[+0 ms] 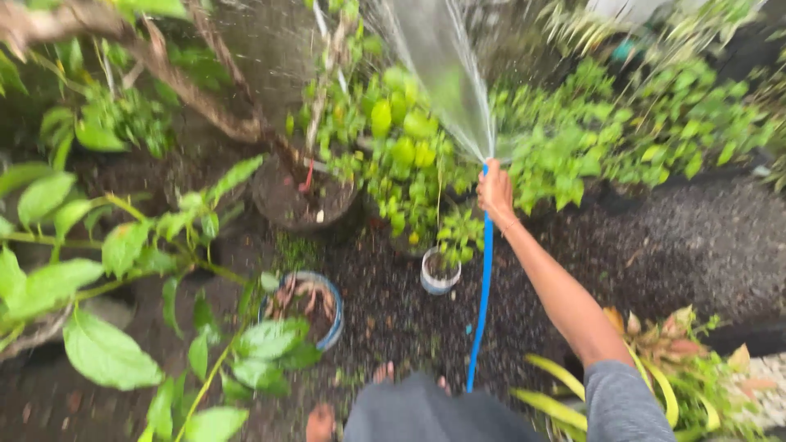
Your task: Watering a variety of potted plants and garden areas using a handheld garden hose.
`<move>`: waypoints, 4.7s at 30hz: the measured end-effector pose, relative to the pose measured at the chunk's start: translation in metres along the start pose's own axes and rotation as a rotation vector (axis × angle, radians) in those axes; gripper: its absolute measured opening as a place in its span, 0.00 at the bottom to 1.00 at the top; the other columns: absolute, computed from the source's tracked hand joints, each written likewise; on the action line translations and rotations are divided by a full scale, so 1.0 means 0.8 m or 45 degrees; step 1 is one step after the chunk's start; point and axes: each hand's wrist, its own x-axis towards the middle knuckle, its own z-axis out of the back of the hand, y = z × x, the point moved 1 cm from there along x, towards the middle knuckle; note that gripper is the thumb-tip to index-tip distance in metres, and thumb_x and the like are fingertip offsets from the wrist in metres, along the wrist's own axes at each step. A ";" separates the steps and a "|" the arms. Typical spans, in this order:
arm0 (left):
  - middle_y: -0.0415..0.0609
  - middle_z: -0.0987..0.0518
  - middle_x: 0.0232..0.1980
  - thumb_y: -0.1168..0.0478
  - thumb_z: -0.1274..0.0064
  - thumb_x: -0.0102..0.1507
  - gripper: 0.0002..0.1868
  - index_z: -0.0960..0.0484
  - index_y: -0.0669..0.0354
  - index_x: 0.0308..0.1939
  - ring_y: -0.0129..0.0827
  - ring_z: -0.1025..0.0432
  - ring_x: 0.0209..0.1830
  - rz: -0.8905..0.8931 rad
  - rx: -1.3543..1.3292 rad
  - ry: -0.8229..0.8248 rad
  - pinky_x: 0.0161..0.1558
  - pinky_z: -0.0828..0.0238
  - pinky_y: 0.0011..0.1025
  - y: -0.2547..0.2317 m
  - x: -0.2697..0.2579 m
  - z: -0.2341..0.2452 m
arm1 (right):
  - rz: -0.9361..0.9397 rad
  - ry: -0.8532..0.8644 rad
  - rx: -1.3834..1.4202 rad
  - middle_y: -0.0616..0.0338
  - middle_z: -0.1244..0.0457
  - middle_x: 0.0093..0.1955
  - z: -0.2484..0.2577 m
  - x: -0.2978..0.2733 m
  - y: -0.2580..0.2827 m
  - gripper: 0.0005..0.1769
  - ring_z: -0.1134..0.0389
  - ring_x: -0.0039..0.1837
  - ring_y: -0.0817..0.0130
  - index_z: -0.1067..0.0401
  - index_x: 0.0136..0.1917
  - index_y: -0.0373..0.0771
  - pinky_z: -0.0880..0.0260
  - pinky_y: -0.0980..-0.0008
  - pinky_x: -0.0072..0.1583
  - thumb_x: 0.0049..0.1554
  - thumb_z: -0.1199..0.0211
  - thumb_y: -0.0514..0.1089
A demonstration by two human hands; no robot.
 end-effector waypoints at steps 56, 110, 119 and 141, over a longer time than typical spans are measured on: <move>0.49 0.13 0.39 0.60 0.56 0.67 0.18 0.22 0.55 0.60 0.33 0.25 0.32 0.339 -0.324 0.039 0.38 0.29 0.31 0.004 -0.085 0.005 | -0.595 0.562 0.324 0.71 0.51 0.26 -0.060 -0.110 -0.334 0.23 0.53 0.27 0.79 0.47 0.39 0.50 0.51 0.76 0.31 0.69 0.63 0.64; 0.42 0.13 0.31 0.56 0.55 0.64 0.17 0.18 0.48 0.54 0.31 0.24 0.28 0.314 -0.302 -0.029 0.39 0.30 0.31 0.009 -0.075 -0.010 | -0.571 0.483 -0.167 0.67 0.54 0.29 -0.095 -0.107 -0.309 0.25 0.55 0.30 0.73 0.41 0.43 0.44 0.53 0.69 0.34 0.65 0.64 0.65; 0.47 0.11 0.34 0.52 0.51 0.63 0.17 0.18 0.47 0.55 0.33 0.21 0.31 0.396 -0.342 -0.106 0.41 0.29 0.32 0.040 -0.104 -0.022 | -0.562 0.613 -0.160 0.64 0.52 0.28 -0.148 -0.118 -0.333 0.25 0.53 0.28 0.71 0.47 0.39 0.45 0.55 0.69 0.32 0.62 0.59 0.67; 0.50 0.11 0.36 0.61 0.56 0.66 0.18 0.21 0.50 0.58 0.30 0.25 0.28 0.507 -0.521 -0.067 0.33 0.34 0.29 0.041 -0.134 -0.011 | -0.563 0.718 -0.327 0.64 0.53 0.26 -0.154 -0.139 -0.341 0.26 0.55 0.27 0.70 0.46 0.35 0.46 0.58 0.66 0.33 0.64 0.62 0.66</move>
